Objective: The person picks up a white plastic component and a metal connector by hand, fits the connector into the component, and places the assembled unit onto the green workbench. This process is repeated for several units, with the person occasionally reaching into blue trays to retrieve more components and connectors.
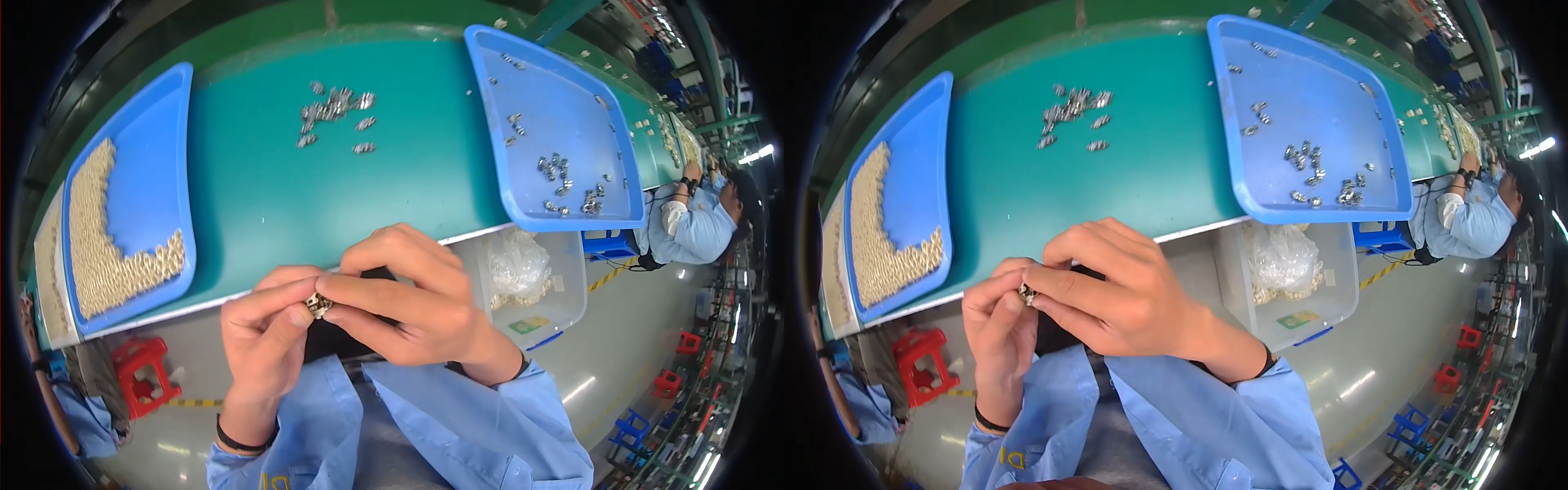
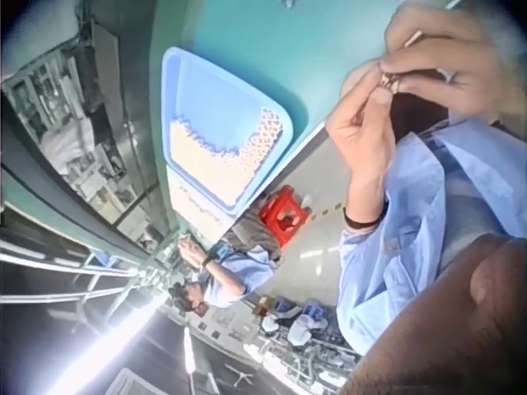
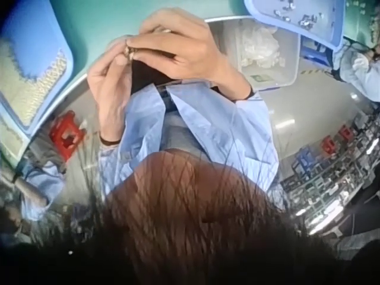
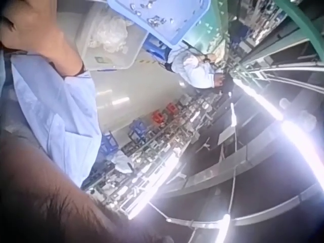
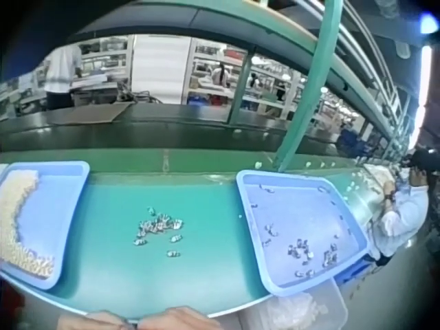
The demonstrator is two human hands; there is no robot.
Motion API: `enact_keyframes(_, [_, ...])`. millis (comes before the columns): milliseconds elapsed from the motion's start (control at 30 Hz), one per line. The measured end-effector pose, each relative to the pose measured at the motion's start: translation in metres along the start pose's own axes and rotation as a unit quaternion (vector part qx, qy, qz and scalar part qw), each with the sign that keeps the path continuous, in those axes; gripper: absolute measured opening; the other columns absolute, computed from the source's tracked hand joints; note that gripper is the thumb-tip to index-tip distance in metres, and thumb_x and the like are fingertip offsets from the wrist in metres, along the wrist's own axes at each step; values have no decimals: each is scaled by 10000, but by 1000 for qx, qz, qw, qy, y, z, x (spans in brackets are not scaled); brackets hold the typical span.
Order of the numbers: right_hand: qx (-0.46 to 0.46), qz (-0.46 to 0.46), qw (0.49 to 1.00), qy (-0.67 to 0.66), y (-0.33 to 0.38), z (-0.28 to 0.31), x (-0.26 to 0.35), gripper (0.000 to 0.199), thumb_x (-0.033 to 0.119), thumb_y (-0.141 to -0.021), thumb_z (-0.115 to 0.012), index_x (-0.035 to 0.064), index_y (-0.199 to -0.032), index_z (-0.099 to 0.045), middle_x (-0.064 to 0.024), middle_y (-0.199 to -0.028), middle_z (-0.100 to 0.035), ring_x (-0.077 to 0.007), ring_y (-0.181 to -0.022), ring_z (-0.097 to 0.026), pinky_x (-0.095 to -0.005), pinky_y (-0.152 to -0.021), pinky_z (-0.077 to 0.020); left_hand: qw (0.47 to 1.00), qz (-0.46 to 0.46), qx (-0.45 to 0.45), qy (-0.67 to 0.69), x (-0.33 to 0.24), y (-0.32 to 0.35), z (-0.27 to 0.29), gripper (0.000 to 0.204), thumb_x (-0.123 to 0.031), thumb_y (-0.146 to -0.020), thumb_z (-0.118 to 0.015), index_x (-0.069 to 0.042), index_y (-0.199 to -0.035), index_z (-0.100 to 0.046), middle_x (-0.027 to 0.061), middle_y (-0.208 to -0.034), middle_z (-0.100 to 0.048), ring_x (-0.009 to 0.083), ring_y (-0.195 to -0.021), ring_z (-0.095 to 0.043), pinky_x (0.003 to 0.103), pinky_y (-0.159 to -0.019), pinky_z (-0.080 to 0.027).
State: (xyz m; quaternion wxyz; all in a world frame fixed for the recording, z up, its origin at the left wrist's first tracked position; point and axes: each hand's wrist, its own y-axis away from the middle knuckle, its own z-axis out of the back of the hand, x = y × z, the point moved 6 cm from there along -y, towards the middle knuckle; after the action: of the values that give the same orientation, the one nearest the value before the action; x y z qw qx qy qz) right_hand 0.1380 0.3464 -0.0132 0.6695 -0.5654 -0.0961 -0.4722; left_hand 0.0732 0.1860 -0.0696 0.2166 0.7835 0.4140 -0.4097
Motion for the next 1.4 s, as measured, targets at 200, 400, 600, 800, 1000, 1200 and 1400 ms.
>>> enact_keyframes(200, [-34,27,998,37,-6,-1,-12,329,50,-751,-844,28,-1075,-788,-76,-911,-685,-241,-687,-634,-363,-621,-491,956,-84,67,-274,-26,-23,-10,246,17,-927,-711,44,-1171,-724,202,-1168,-728,284,-1067,-697,379,-938,-548])
enact_keyframes(400, [-41,-21,969,241,-32,12,-69,297,78,-840,-764,23,-1132,-759,-110,-1073,-665,-284,-1001,-639,-418,-840,-491,804,-151,176,-547,-61,-118,-51,228,-53,-890,-744,17,-1105,-706,112,-1074,-731,218,-948,-684,324,-838,-534])
enact_keyframes(600, [25,-64,943,325,-26,6,-104,256,97,-871,-724,16,-1113,-745,-125,-1197,-623,-292,-1181,-572,-449,-983,-437,756,-127,210,-607,-43,-279,-86,231,-120,-907,-733,25,-1082,-697,97,-970,-724,183,-870,-665,329,-792,-532])
enact_keyframes(800, [38,-96,951,290,-21,7,-118,196,42,-834,-703,7,-1025,-727,-109,-1099,-603,-289,-1067,-575,-434,-935,-440,741,-162,184,-625,31,-421,-111,268,-153,-895,-759,12,-1103,-723,111,-989,-753,209,-971,-718,357,-914,-561])
enact_keyframes(1000, [40,-133,958,252,-21,12,-126,177,14,-808,-688,3,-982,-714,-108,-1048,-581,-284,-1012,-564,-429,-907,-435,731,-128,185,-645,86,-476,-98,309,-169,-887,-780,4,-1136,-721,107,-1012,-755,196,-971,-719,357,-900,-568])
enact_keyframes(1200, [5,-123,961,248,-18,22,-121,188,-11,-771,-712,38,-953,-706,-110,-1050,-599,-299,-991,-586,-430,-880,-440,739,-189,182,-620,84,-454,-110,799,-342,-814,-845,-21,-1467,-515,143,-1209,-691,213,-1013,-701,386,-901,-584])
enact_keyframes(1400, [-13,-101,968,231,-26,19,-115,155,-25,-807,-725,44,-942,-698,-108,-1033,-660,-296,-955,-622,-410,-865,-436,690,-198,206,-665,-19,-361,-100,652,-345,-898,-787,-52,-1436,-565,115,-1238,-682,190,-1061,-683,368,-1007,-519])
